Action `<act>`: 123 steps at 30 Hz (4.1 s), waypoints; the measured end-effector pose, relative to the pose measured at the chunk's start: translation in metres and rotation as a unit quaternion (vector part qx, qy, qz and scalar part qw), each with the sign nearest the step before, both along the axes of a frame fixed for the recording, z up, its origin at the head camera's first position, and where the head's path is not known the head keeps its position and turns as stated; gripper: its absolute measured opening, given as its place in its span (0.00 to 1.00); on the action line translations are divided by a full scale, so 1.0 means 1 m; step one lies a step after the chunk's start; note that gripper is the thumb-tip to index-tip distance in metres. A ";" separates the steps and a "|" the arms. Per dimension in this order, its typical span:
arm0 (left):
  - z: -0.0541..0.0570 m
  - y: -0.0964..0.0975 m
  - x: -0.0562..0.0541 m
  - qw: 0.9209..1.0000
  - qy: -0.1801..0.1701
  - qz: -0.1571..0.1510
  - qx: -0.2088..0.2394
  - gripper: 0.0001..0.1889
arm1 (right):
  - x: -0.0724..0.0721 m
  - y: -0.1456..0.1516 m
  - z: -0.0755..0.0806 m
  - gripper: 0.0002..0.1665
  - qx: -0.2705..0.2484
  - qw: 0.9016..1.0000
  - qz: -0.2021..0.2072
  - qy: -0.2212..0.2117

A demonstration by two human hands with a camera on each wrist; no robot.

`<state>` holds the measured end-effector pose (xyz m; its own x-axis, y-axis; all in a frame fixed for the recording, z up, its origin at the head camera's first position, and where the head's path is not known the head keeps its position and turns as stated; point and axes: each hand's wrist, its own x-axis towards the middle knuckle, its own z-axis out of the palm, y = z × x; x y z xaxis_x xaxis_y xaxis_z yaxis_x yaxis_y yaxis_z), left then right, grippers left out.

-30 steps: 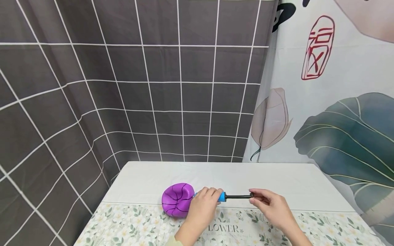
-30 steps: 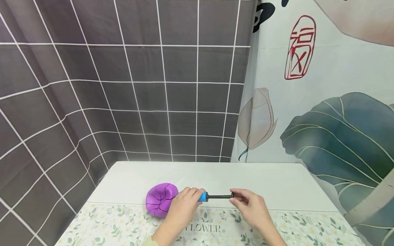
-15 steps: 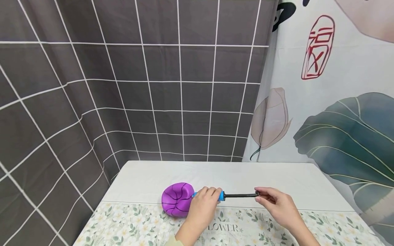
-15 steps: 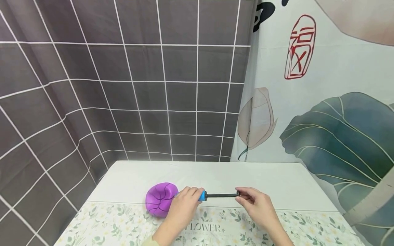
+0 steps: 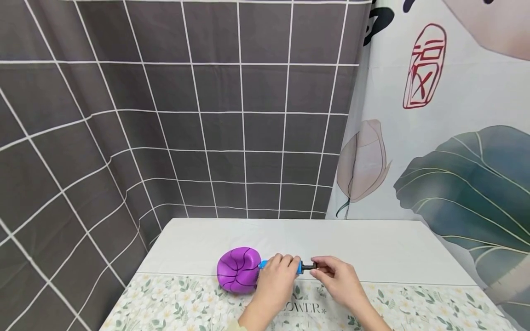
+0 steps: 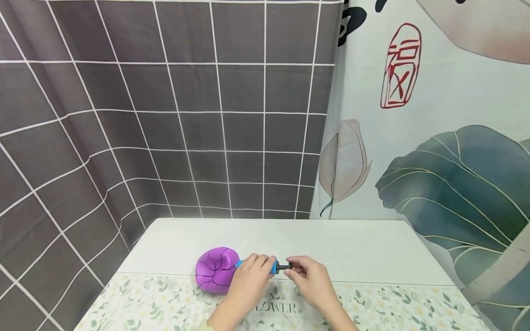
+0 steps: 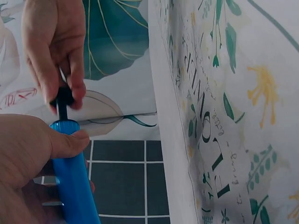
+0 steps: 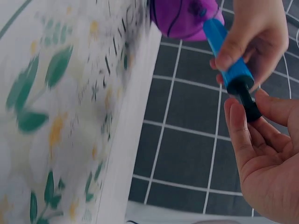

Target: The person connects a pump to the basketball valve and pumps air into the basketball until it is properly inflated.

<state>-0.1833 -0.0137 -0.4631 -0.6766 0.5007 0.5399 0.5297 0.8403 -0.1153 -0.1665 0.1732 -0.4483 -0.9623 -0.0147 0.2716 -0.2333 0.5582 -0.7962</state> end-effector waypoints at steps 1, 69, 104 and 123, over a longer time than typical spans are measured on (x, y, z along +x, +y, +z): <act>0.000 0.000 0.000 1.000 -0.002 -0.001 0.001 0.21 | 0.000 -0.003 -0.001 0.15 -0.001 1.000 0.002 -0.001; 0.002 -0.009 -0.001 0.999 -0.023 -0.015 0.037 0.22 | 0.008 0.019 0.015 0.16 -0.008 0.998 -0.023 -0.059; 0.002 -0.001 0.003 1.000 -0.025 -0.008 0.001 0.22 | 0.003 0.001 0.003 0.13 0.002 1.000 0.000 -0.012; 0.001 -0.009 -0.001 0.999 -0.032 -0.011 0.029 0.23 | 0.008 0.016 0.011 0.15 -0.006 0.998 -0.032 -0.051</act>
<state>-0.1839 -0.0229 -0.4625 -0.6993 0.4855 0.5247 0.5537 0.8321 -0.0320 -0.1587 0.1894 -0.4376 -0.9839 0.0506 0.1713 -0.1143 0.5588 -0.8214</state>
